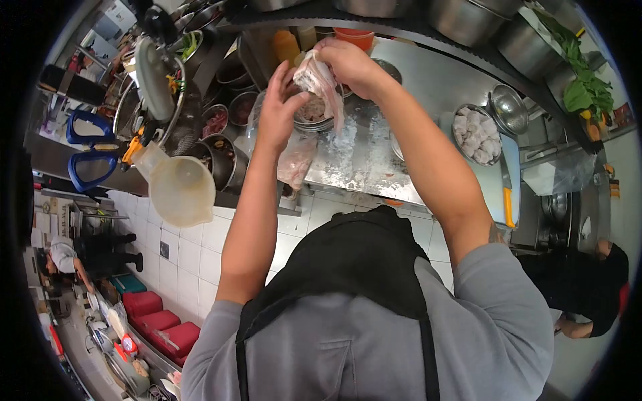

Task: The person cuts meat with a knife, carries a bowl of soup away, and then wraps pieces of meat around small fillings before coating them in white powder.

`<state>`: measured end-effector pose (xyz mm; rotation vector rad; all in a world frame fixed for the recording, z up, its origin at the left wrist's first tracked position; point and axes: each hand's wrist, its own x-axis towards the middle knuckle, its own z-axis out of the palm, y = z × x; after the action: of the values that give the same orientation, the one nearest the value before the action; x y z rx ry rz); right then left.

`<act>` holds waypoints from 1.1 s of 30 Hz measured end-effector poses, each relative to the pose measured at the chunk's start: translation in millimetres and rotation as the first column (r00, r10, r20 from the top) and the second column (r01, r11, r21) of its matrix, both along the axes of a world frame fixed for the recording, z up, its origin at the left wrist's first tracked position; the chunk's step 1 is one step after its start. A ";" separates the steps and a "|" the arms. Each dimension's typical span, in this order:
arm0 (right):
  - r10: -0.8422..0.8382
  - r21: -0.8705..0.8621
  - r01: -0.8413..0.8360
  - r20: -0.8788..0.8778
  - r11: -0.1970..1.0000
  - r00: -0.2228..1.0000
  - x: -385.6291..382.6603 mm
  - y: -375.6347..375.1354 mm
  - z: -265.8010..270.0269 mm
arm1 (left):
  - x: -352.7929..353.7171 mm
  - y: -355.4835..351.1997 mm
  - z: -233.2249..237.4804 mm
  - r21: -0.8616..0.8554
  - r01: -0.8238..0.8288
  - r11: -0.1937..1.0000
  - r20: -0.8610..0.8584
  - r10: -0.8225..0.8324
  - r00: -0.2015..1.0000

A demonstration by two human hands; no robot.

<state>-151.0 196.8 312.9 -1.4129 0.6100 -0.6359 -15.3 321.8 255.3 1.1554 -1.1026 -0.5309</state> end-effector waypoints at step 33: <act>0.190 0.196 -0.192 0.030 0.962 0.981 -85.2 40.4 -35.8 | -138.7 29.7 12.2 0.000 -0.535 0.845 0.756 0.350 0.553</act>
<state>-236.2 237.2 277.0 -1.2625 0.5063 -0.4167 -154.0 351.5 267.5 1.8875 -1.3636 0.2823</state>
